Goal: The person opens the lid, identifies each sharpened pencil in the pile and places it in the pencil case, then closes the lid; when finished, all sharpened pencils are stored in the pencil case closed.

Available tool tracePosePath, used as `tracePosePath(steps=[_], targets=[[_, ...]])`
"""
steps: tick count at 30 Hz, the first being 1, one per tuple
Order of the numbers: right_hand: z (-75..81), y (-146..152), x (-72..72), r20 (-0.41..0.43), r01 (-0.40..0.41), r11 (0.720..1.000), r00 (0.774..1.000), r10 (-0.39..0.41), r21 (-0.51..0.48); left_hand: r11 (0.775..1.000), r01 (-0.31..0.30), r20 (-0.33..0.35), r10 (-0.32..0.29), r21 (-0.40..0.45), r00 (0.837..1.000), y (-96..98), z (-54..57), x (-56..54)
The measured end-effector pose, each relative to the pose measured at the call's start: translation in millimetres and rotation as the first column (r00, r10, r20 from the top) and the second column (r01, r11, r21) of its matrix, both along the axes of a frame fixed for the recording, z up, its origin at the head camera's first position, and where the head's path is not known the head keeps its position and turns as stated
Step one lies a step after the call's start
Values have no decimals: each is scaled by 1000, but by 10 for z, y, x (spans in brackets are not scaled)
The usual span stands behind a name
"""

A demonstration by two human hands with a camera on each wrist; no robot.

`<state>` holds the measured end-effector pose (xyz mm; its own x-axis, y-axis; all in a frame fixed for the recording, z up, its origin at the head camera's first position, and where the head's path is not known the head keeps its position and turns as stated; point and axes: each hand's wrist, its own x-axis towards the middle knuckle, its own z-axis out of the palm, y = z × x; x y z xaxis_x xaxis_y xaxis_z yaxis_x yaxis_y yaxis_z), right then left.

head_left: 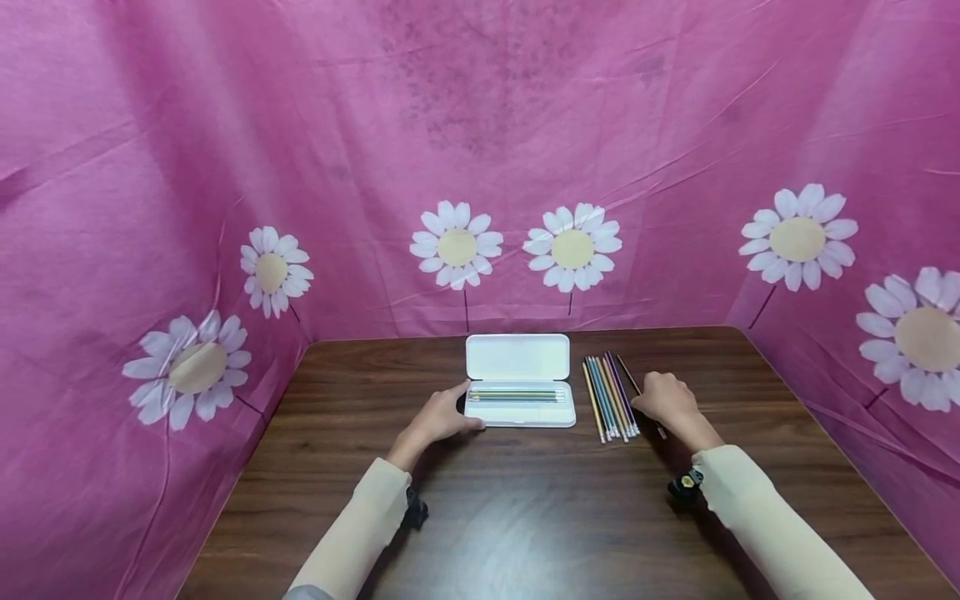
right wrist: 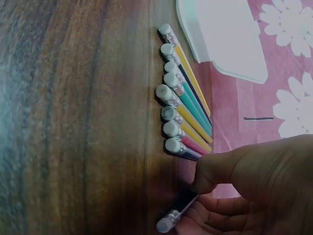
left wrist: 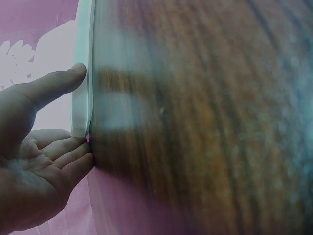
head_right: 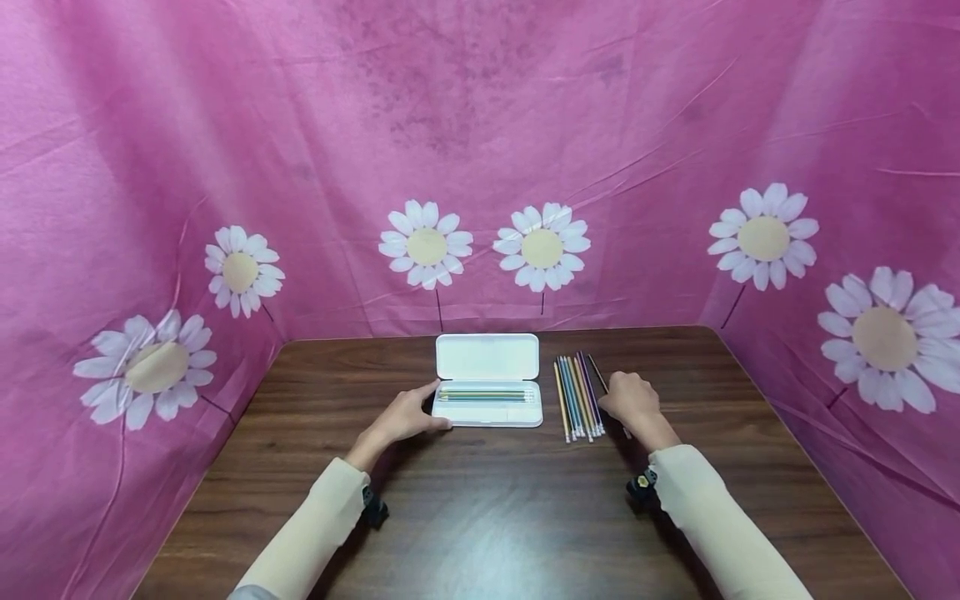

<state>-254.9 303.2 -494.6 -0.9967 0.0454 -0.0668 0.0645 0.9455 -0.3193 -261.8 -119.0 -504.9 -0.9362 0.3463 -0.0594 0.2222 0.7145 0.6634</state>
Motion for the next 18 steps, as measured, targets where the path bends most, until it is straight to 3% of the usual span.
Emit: tracePosePath(steps=[9,18], targets=[[4,11,19,-42,-12,998,999,10,-55,1000,6,8,-6,8,1000,-3,25,4],[226,-119,46,-137,-123,991,984,114,-59,1000,12,10,-12,7,1000,-14,26,6]])
